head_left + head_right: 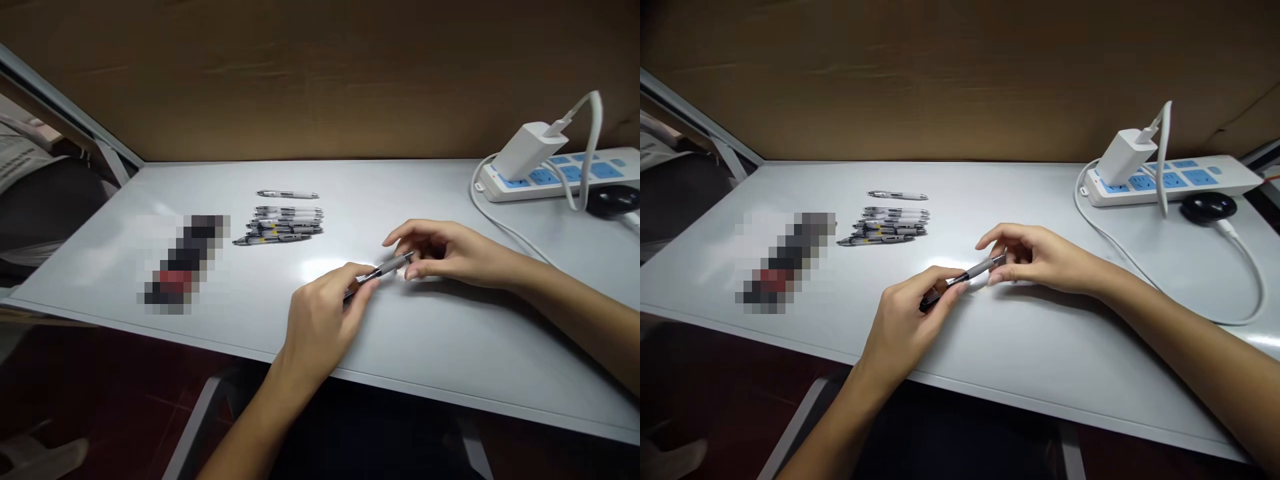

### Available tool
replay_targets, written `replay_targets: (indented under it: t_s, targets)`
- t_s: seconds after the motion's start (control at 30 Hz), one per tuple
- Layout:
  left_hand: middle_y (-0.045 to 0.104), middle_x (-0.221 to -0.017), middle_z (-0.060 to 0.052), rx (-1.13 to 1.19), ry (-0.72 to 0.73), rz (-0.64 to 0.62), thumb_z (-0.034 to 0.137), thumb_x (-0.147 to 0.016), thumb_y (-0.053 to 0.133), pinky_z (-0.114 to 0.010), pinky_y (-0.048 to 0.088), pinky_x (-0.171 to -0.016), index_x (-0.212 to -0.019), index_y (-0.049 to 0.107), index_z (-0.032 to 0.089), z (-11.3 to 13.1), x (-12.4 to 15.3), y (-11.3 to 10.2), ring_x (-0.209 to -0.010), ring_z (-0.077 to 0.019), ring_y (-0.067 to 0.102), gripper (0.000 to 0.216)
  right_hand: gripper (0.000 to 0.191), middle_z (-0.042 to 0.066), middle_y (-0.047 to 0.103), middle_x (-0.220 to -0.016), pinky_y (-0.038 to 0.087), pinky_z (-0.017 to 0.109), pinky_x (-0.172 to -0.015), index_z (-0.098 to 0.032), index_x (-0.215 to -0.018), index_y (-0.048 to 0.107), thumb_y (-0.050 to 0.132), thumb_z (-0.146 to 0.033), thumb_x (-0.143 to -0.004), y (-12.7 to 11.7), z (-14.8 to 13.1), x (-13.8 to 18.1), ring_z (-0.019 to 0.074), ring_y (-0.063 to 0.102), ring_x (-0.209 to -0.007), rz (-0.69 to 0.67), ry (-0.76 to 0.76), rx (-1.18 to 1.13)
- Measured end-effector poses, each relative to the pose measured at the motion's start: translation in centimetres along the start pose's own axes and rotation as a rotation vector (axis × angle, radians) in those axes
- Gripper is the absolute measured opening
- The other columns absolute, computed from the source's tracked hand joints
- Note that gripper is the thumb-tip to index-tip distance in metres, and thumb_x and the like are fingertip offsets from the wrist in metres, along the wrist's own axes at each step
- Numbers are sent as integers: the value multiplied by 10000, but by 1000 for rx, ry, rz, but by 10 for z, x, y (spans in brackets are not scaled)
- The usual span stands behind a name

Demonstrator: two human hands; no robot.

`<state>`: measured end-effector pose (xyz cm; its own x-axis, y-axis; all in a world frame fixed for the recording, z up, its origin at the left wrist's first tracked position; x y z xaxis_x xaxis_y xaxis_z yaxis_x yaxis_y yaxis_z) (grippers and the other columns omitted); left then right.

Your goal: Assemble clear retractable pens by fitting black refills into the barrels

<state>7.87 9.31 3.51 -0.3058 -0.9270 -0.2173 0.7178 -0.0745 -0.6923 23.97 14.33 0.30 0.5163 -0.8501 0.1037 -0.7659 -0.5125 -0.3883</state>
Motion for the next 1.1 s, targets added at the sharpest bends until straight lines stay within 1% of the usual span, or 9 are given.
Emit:
replay_targets:
  t_s: [0.07, 0.2, 0.33, 0.5, 0.57, 0.63, 0.83, 0.97, 1.1]
  targets:
    - [780, -907, 16, -2, -16, -4, 249, -993, 635, -254, 495, -649, -1066, 725, 233, -2, 0, 0, -784, -150, 719, 117, 382, 42, 732, -878, 493, 300, -648, -232, -1067, 730, 816, -501, -810, -3, -2, 0, 190, 650, -751, 38, -26, -10]
    - [795, -952, -5, 42, 5, 21, 261, -991, 635, -283, 539, -654, -1063, 737, 242, -3, 0, -1, -810, -179, 734, 126, 301, 38, 713, -790, 462, 295, -620, -206, -886, 729, 701, -505, -910, 5, -5, 1, 175, 620, -694, -31, -26, 13]
    - [803, -986, -8, 95, 41, 52, 271, -971, 676, -285, 568, -667, -1062, 758, 246, -1, 1, -3, -807, -177, 739, 125, 452, 15, 631, -625, 427, 296, -588, -205, -685, 662, 570, -529, -986, 12, -7, 1, 152, 546, -586, -90, -25, 65]
    - [809, -973, -8, 68, 1, 71, 236, -962, 682, -272, 557, -644, -1036, 766, 227, -4, -1, -5, -756, -159, 726, 112, 314, 47, 744, -838, 488, 298, -618, -224, -990, 742, 759, -510, -861, 2, -7, 1, 195, 661, -718, 9, -49, -2]
    - [809, -965, -3, 60, -7, 68, 222, -957, 685, -272, 560, -646, -1018, 768, 228, -5, -1, -4, -765, -159, 730, 103, 303, 48, 756, -841, 498, 300, -621, -222, -953, 743, 799, -493, -829, 1, -7, 1, 200, 677, -724, 32, -61, 3]
    - [808, -958, 1, 46, 16, 68, 227, -955, 692, -268, 568, -662, -1013, 767, 230, -3, 0, -4, -790, -161, 739, 95, 270, 37, 750, -783, 491, 297, -615, -221, -884, 742, 754, -491, -873, 2, -7, 1, 188, 672, -685, 35, -70, 24]
    - [801, -960, -28, -21, 173, 137, 260, -965, 692, -291, 580, -667, -1067, 752, 211, 12, 7, -10, -819, -177, 738, 128, 337, 30, 728, -703, 468, 301, -615, -221, -787, 716, 644, -508, -949, 8, -9, 1, 181, 649, -643, -3, -88, 74]
    - [794, -954, -14, 124, 122, 151, 245, -950, 711, -283, 563, -613, -1073, 764, 229, 5, 4, -14, -749, -154, 715, 135, 283, 33, 720, -747, 490, 307, -637, -225, -842, 729, 679, -488, -932, 2, -6, -1, 183, 645, -672, 43, -67, 37]
    - [802, -1001, -25, 113, 107, 170, 217, -961, 688, -289, 584, -697, -1091, 769, 225, 4, 2, -16, -823, -174, 745, 154, 249, 39, 736, -868, 513, 308, -659, -249, -947, 749, 738, -490, -887, -11, -6, 0, 200, 663, -760, 169, -96, 37]
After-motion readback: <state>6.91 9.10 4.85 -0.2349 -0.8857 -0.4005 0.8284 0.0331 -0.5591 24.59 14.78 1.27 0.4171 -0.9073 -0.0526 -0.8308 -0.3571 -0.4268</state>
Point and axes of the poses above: each hand's wrist, its own x-axis away from the middle knuckle, its own y-axis out of the palm, z = x × y, the point moved 10 cm from there along -x, towards the middle knuckle
